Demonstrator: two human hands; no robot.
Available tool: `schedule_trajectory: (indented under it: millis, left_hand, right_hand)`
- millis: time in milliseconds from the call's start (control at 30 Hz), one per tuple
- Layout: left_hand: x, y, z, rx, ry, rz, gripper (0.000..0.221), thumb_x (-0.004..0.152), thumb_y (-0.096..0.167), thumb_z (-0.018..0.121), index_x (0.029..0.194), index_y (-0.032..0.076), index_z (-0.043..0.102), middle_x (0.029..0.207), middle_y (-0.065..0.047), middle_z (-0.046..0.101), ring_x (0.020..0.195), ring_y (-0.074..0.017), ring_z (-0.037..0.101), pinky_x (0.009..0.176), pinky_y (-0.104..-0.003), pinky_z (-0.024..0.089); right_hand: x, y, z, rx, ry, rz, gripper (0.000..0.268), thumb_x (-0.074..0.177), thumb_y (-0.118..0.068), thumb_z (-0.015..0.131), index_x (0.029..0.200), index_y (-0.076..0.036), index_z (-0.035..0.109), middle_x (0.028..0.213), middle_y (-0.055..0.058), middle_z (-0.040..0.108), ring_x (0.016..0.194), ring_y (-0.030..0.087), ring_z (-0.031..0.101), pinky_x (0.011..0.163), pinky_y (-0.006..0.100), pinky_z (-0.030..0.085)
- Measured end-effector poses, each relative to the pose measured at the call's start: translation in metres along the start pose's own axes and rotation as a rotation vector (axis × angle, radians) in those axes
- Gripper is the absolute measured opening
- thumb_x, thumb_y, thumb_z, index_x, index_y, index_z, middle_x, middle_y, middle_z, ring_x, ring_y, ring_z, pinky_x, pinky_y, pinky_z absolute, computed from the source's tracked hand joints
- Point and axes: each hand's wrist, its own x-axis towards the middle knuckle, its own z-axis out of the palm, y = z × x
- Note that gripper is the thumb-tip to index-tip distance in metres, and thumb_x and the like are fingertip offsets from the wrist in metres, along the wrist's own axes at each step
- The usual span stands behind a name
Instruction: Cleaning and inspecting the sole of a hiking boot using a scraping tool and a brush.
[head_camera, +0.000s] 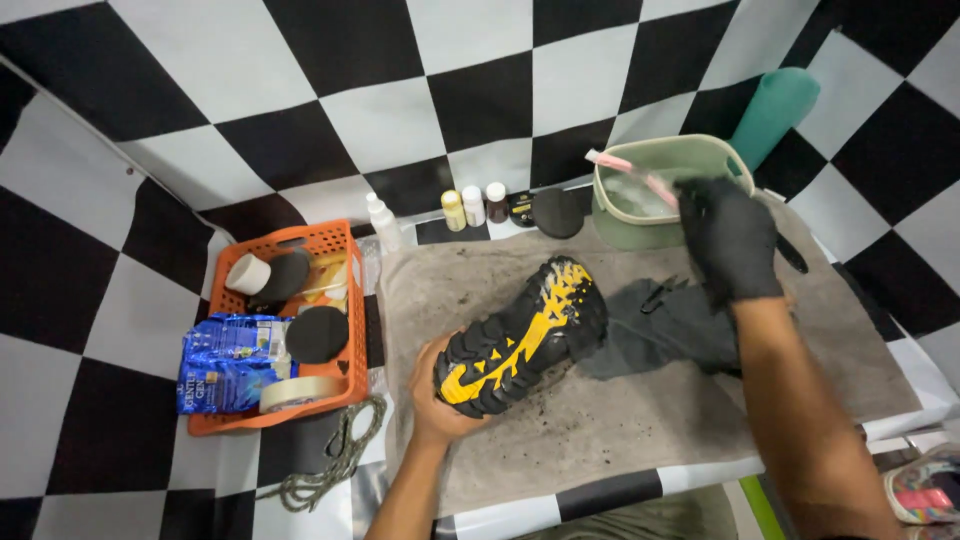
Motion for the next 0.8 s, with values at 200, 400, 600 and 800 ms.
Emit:
schedule_trajectory:
  millis: [200, 400, 600, 800]
  left_hand:
    - [-0.005, -0.005, -0.002, 0.000, -0.032, -0.005, 0.072, 0.070, 0.040, 0.093, 0.116, -0.008, 0.065, 0.109, -0.022, 0.072, 0.097, -0.0348, 0.071, 0.090, -0.045, 0.055]
    - [-0.003, -0.004, 0.001, -0.002, -0.025, -0.009, 0.072, 0.068, 0.036, 0.093, 0.116, -0.009, 0.065, 0.107, -0.022, 0.072, 0.093, -0.0345, 0.071, 0.088, -0.044, 0.055]
    - [-0.005, -0.006, 0.002, 0.000, -0.015, -0.009, 0.075, 0.067, 0.039, 0.094, 0.116, -0.009, 0.065, 0.107, -0.022, 0.073, 0.096, -0.0319, 0.071, 0.090, -0.042, 0.055]
    - [-0.026, -0.020, -0.011, 0.102, -0.196, -0.053, 0.100, 0.073, 0.074, 0.072, 0.135, -0.003, 0.055, 0.135, -0.021, 0.064, 0.121, -0.0383, 0.067, 0.106, -0.050, 0.052]
  right_hand:
    - [-0.034, 0.014, 0.009, -0.044, 0.033, -0.088, 0.029, 0.108, -0.033, 0.057, 0.123, -0.015, 0.074, 0.104, 0.019, 0.073, 0.106, 0.039, 0.069, 0.089, 0.050, 0.057]
    - [-0.066, -0.016, -0.021, 0.639, 0.081, 0.113, 0.024, 0.115, -0.017, 0.055, 0.130, -0.003, 0.068, 0.104, 0.020, 0.069, 0.103, 0.028, 0.064, 0.093, 0.046, 0.050]
    - [-0.121, -0.080, -0.042, 0.886, -0.100, 0.311, 0.026, 0.103, -0.022, 0.068, 0.120, -0.004, 0.073, 0.102, 0.019, 0.073, 0.095, 0.026, 0.067, 0.090, 0.045, 0.054]
    - [-0.208, -0.091, 0.010, 0.937, -0.230, -0.093, 0.019, 0.090, -0.009, 0.073, 0.108, -0.008, 0.079, 0.099, 0.004, 0.076, 0.089, 0.014, 0.070, 0.079, 0.026, 0.053]
